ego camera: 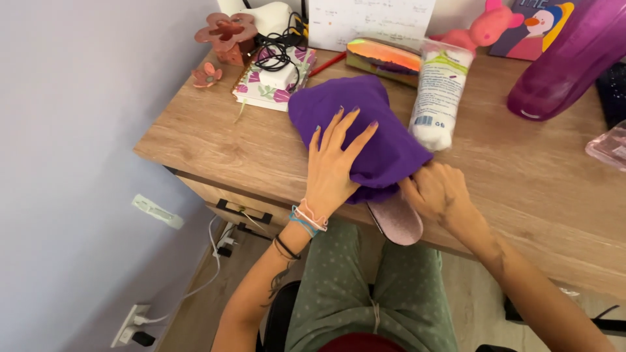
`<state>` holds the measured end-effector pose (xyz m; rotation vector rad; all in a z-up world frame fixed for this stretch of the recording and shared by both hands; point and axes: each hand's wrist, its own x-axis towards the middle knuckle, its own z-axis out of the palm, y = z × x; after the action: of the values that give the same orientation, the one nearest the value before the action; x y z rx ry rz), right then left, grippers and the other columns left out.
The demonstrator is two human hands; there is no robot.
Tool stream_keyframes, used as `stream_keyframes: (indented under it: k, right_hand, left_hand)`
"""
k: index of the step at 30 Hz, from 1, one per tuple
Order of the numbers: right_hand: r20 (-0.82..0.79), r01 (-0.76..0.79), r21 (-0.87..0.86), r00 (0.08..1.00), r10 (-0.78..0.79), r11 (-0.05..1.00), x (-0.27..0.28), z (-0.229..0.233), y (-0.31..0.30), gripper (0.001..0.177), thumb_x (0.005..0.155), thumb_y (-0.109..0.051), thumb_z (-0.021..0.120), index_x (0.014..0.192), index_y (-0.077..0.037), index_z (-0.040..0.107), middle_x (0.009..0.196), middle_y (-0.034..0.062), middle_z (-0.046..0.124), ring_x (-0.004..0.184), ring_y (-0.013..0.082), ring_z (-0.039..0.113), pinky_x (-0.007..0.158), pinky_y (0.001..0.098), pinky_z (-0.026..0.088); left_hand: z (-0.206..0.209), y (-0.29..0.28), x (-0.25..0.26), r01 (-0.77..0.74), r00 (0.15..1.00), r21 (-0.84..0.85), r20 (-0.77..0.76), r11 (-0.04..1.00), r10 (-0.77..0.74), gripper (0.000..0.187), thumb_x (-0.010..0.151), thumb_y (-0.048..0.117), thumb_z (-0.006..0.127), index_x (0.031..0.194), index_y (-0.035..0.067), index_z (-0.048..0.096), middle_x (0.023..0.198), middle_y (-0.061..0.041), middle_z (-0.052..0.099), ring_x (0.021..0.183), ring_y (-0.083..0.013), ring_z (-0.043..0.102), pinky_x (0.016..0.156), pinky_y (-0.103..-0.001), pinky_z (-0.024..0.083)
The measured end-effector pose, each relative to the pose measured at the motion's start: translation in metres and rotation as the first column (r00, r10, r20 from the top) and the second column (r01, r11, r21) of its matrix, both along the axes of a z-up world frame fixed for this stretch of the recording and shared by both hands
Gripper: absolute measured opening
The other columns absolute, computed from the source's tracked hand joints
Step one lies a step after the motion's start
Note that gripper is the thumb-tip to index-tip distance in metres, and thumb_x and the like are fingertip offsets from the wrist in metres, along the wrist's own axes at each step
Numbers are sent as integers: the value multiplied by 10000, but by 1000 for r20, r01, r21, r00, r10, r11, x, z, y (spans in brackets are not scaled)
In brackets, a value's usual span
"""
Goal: The person organizes various items on a desk, including a tube of cotton, a purple drawstring bag, a nail care kit, and a black plastic bag. They place items into the bags and arrange them on the desk.
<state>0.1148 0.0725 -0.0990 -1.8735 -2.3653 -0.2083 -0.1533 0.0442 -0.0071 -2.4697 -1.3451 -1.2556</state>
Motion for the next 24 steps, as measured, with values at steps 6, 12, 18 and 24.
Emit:
stream_keyframes:
  k: [6, 12, 18, 24]
  right_hand:
    - [-31, -325, -49, 946, 324, 944, -3, 52, -65, 590, 919, -606, 419, 1471, -408, 488, 1307, 1, 540, 855, 373, 760, 709, 485, 642]
    - [32, -390, 207, 919, 392, 897, 19, 45, -84, 551, 998, -555, 333, 1537, -481, 427, 1290, 17, 514, 978, 253, 683, 606, 406, 625]
    - [-40, -361, 368, 914, 403, 857, 32, 27, -93, 546, 1008, -500, 373, 1547, -470, 453, 1293, 5, 555, 817, 148, 628, 528, 306, 566]
    - [-75, -401, 473, 869, 490, 784, 40, 14, -95, 515, 983, -451, 476, 1492, -432, 549, 1247, 25, 569, 752, 150, 592, 536, 300, 543]
  left_hand:
    - [-3, 21, 18, -158, 979, -105, -149, 982, 141, 1071, 619, 89, 927, 1553, 308, 449, 1643, -31, 343, 1577, -298, 242, 1196, -703, 209]
    - [-35, 41, 36, -145, 985, 127, -76, 981, 156, 864, 654, 26, 912, 1439, 203, 597, 1483, 16, 603, 1500, -272, 397, 1263, -618, 125]
    - [-12, -14, 32, 16, 996, 119, 88, 993, -27, 704, 753, 126, 828, 1420, 229, 628, 1554, -22, 537, 1530, -343, 359, 1219, -714, -21]
    - [-42, -64, 60, 19, 968, 302, 234, 953, -93, 359, 847, 233, 655, 1179, 297, 777, 1412, -7, 653, 1434, -349, 500, 1229, -740, 98]
